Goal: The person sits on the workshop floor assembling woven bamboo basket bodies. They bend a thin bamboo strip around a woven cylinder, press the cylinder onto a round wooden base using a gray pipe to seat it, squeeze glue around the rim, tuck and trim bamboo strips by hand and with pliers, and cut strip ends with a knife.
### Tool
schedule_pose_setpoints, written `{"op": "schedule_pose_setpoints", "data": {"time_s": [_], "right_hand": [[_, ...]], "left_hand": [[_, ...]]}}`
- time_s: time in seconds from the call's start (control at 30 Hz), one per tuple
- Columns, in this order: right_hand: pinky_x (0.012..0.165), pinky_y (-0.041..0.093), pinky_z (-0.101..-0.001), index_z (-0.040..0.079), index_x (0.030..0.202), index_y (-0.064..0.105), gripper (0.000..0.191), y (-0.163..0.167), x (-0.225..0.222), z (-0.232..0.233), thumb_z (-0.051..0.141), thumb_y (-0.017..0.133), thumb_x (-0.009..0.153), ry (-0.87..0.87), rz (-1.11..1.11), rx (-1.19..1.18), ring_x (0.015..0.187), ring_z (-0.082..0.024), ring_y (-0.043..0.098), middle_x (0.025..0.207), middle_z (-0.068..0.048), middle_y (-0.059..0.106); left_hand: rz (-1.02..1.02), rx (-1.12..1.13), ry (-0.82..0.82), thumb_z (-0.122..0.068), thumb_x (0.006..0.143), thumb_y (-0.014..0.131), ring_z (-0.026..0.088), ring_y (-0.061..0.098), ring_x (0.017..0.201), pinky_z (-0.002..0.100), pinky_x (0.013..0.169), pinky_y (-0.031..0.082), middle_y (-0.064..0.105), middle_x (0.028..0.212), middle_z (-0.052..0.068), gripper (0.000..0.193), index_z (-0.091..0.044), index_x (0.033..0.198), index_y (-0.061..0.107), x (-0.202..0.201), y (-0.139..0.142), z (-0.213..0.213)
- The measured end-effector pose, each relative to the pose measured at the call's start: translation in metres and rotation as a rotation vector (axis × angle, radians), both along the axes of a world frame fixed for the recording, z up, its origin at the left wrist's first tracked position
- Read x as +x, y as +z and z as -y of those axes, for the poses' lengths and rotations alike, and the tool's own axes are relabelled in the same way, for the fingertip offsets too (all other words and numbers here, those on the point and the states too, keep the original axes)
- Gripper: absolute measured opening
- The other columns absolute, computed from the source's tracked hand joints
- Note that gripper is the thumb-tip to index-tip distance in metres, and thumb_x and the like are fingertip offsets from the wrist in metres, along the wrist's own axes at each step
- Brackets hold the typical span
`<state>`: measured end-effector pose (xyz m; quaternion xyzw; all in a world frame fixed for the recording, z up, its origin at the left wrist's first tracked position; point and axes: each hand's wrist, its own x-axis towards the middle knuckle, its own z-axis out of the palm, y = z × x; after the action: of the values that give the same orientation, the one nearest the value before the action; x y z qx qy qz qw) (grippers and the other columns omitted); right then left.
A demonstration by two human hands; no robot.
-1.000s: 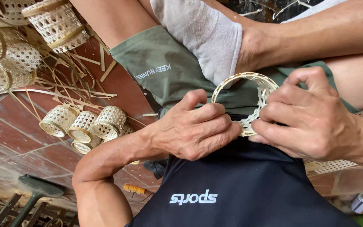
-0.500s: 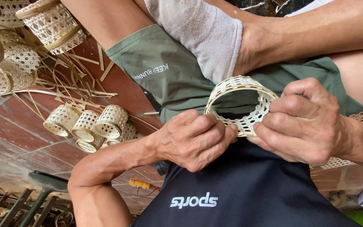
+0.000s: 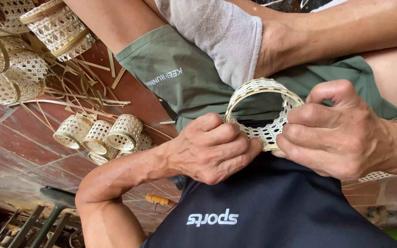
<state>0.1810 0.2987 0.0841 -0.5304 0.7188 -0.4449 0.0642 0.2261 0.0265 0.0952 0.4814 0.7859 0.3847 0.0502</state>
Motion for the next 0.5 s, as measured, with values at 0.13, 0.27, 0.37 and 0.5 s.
{"op": "schedule_pose_setpoints", "data": {"time_s": [0.13,0.27,0.37,0.5], "right_hand": [[0.084,0.038,-0.0379,0.006,0.087,0.070,0.012,0.004,-0.001,-0.002,0.016,0.076,0.082,0.042,-0.004,0.029,0.088,-0.015,0.064,0.083,0.003,0.062],[0.087,0.039,-0.0404,0.006,0.088,0.071,0.014,0.007,-0.006,-0.002,0.017,0.075,0.080,0.044,-0.032,0.061,0.090,-0.017,0.064,0.084,0.002,0.063],[0.085,0.041,-0.0406,0.005,0.091,0.071,0.015,0.012,-0.018,0.002,0.016,0.076,0.082,-0.007,-0.096,0.039,0.088,-0.019,0.064,0.086,-0.001,0.065],[0.074,0.050,-0.0353,-0.004,0.096,0.073,0.022,0.021,-0.041,0.007,0.011,0.074,0.079,-0.049,-0.323,0.083,0.087,-0.023,0.066,0.087,-0.008,0.068]], "left_hand": [[0.021,-0.060,0.025,-0.016,0.089,0.067,0.017,0.053,0.088,0.034,0.076,0.039,0.059,0.098,0.001,0.045,0.002,0.130,0.069,0.003,0.005,-0.002],[0.040,-0.057,0.047,-0.015,0.091,0.066,0.017,0.055,0.089,0.034,0.076,0.039,0.061,0.100,0.002,0.043,0.002,0.130,0.068,0.002,0.009,-0.004],[-0.007,0.034,0.072,-0.009,0.094,0.068,0.019,0.059,0.093,0.034,0.077,0.044,0.063,0.106,0.006,0.037,0.002,0.130,0.066,-0.011,0.006,-0.002],[-0.093,0.068,0.132,-0.005,0.090,0.072,0.021,0.063,0.088,0.033,0.071,0.049,0.066,0.105,0.010,0.034,0.005,0.122,0.067,-0.039,0.003,0.000]]}}
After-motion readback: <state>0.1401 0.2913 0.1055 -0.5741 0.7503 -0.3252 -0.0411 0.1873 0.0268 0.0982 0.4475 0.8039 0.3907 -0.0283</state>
